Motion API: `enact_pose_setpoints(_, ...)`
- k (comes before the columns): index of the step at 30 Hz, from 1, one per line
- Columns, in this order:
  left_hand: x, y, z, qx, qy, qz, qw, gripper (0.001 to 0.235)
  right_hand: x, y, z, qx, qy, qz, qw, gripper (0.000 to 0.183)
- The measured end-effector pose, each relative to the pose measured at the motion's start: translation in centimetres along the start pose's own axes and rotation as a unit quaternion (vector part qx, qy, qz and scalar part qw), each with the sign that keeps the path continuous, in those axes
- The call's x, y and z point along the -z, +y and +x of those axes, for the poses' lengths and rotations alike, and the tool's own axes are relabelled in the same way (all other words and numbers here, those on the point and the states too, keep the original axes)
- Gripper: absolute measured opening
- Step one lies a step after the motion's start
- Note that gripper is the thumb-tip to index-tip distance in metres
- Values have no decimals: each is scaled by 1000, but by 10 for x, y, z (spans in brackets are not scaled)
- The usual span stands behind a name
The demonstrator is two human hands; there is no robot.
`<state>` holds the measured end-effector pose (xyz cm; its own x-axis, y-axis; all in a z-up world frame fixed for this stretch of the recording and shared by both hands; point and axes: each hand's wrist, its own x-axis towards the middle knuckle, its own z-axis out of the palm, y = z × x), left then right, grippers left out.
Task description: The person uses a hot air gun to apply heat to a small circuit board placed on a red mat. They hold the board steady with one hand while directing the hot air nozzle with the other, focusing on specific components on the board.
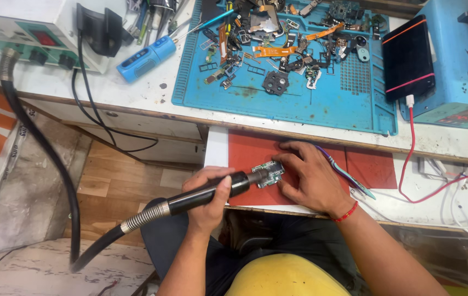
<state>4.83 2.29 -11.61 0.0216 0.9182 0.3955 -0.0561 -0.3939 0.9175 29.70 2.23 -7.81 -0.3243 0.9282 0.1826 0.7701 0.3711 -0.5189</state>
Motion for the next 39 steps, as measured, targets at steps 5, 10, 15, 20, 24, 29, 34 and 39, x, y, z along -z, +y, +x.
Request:
enact_pose_setpoints(5,2,-1,-1,11,-10,21,1000,18,0,1,-1,-2,-3,0,1000,51)
enact_pose_setpoints(10,1,-1,-1,-3,-3,15,1000,20,4,1,0,17,-11,-3,1000,49)
enact_pose_setpoints(15,-2,-3,-3,-21,-12,-3,1000,19,4,0,1,7,-12,-6,1000,48)
enact_pose_setpoints(20,-1,-2,-3,1,-16,0,1000,22,4,-1,0,2,-14,-4,1000,49)
enact_pose_setpoints(24,0,1,-1,41,63,33,997,24,3,0,0,17,-6,4,1000,47)
enact_pose_setpoints(29,-3,3,-2,1,38,46,998,21,2,1,-1,5,-10,-3,1000,47)
enact_pose_setpoints(34,-5,0,-3,8,1,38,999,19,1,2,-3,-9,-9,0,1000,48)
enact_pose_setpoints(39,-1,-1,-5,27,11,51,998,19,1,3,-3,-3,-12,9,1000,48)
